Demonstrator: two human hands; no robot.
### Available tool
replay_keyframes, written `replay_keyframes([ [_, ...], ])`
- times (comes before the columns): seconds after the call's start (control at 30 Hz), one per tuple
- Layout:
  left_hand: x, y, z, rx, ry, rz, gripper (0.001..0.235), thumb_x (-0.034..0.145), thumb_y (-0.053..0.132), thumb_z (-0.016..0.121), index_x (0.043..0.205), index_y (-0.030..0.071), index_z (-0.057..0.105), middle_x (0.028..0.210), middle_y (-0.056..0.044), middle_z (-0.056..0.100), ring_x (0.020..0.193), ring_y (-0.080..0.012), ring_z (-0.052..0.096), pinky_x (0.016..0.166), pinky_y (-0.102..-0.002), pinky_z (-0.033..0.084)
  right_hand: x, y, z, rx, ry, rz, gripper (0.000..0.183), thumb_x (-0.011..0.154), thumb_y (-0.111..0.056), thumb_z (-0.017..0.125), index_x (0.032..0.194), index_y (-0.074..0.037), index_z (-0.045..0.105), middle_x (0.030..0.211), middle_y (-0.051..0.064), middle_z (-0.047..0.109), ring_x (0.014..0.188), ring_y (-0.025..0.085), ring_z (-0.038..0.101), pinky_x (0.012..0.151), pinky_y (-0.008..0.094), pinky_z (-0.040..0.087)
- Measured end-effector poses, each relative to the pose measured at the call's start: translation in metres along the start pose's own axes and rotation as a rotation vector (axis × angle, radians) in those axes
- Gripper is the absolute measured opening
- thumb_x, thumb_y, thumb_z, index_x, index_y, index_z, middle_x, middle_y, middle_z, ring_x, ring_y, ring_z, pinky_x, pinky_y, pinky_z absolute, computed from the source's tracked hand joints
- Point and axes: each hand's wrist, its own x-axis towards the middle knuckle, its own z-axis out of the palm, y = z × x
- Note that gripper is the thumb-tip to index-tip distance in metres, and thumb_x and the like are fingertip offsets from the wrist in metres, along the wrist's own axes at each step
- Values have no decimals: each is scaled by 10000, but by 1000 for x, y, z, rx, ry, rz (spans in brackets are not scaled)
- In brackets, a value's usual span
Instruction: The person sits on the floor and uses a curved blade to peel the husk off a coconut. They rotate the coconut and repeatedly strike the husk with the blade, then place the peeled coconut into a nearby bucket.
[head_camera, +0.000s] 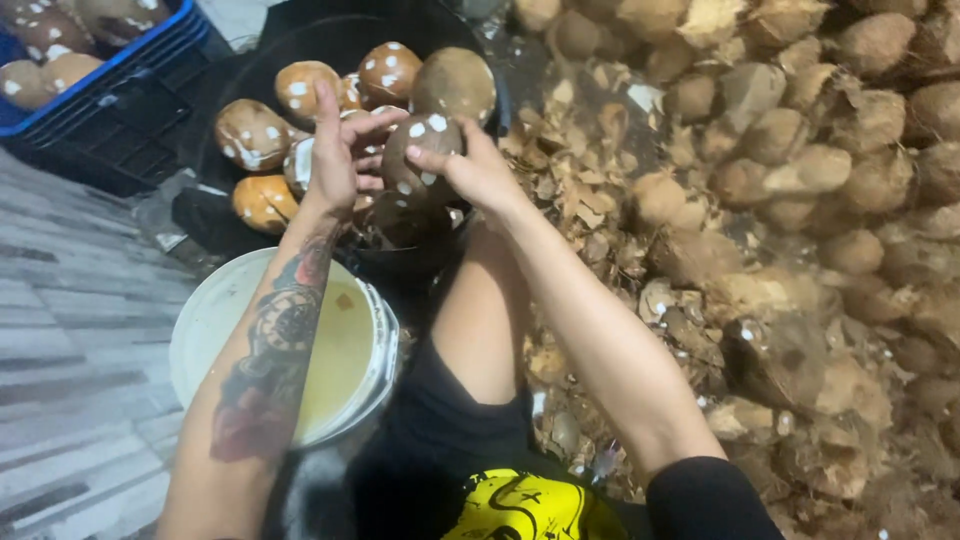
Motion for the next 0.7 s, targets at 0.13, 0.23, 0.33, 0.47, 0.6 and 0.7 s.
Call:
replay_keyframes([
  [0.13,13,-42,-29,16,-2,-37,1254,612,998,157,1369,185,736,1401,-170,678,922,-282,705,516,-212,482,70,66,36,-45,-22,111,850,725,-427,878,1482,-148,610,1312,94,751,1273,205,666,1081,350,503],
  [0.23,19,-60,-36,34,-62,15,1271,691,1043,98,1402,193,719,1530,-283,546,1243,-490,546,885,-402,516,103,96,37,-343,15,58,662,839,-482,786,1423,-188,683,1298,174,742,1333,303,652,1087,483,524],
  [0.33,32,-70,-40,67,-119,26,1290,709,1022,30,1386,175,729,1571,-307,499,1451,-621,354,1165,-554,435,125,108,27,-537,-47,25,558,959,-481,659,1404,-146,693,1274,188,753,1298,333,674,1047,534,549],
  [0.47,32,-70,-32,155,-109,5,1276,742,1011,32,1404,153,705,1498,-253,599,1404,-542,506,1194,-545,416,69,60,-1,-598,-155,5,479,946,-418,670,1319,-125,737,1248,203,762,1293,373,679,1059,582,522],
  [0.6,36,-63,-11,154,-192,39,1254,784,998,55,1344,111,742,1317,-139,730,1267,-356,664,1139,-444,505,58,69,-32,-508,-61,-35,387,894,-360,693,1178,-121,802,1164,233,780,1231,418,705,1016,581,557],
  [0.7,-6,-24,28,673,-284,67,1149,823,912,-86,1396,319,715,1517,-148,607,1479,-441,447,1304,-482,268,16,59,-74,-359,7,-101,286,919,-295,704,1135,-151,825,1131,184,802,1192,382,725,992,514,586],
])
